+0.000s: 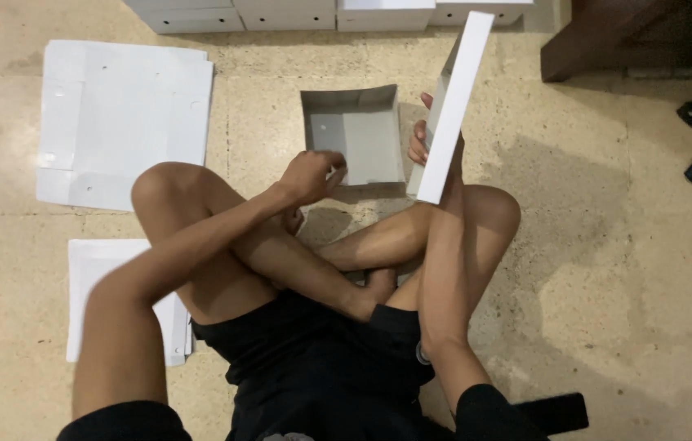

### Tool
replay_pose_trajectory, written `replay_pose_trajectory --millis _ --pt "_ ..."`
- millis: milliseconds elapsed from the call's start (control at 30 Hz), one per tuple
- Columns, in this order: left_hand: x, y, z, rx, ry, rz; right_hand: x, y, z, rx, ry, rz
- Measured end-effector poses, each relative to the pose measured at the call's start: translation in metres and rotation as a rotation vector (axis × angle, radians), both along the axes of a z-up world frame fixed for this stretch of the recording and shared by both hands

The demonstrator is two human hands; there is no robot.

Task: Assembling a white cardboard box by folding and tucking its flaps while sitting on the floor.

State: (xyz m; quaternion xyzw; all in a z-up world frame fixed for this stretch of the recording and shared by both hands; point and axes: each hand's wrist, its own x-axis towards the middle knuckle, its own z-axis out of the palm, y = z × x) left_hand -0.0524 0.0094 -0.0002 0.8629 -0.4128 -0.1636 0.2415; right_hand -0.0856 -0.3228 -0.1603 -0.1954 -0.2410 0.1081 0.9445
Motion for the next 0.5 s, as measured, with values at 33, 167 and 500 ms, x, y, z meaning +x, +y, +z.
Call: replay_pose_trajectory --millis 33,167,500 --pt "0.004 0.003 0.002 0.001 -0.002 0.006 -0.011 0.026 0.040 0.001 -0.002 0.006" --pt "0.030 0.012 -0.010 -0.485 0.537 0.432 -0.029 0.082 0.132 -0.744 0.826 -0.761" --pt "0.062 0.008 -0.088 -0.135 0.453 0.683 -0.012 0.098 0.094 -1.452 0.624 -1.025"
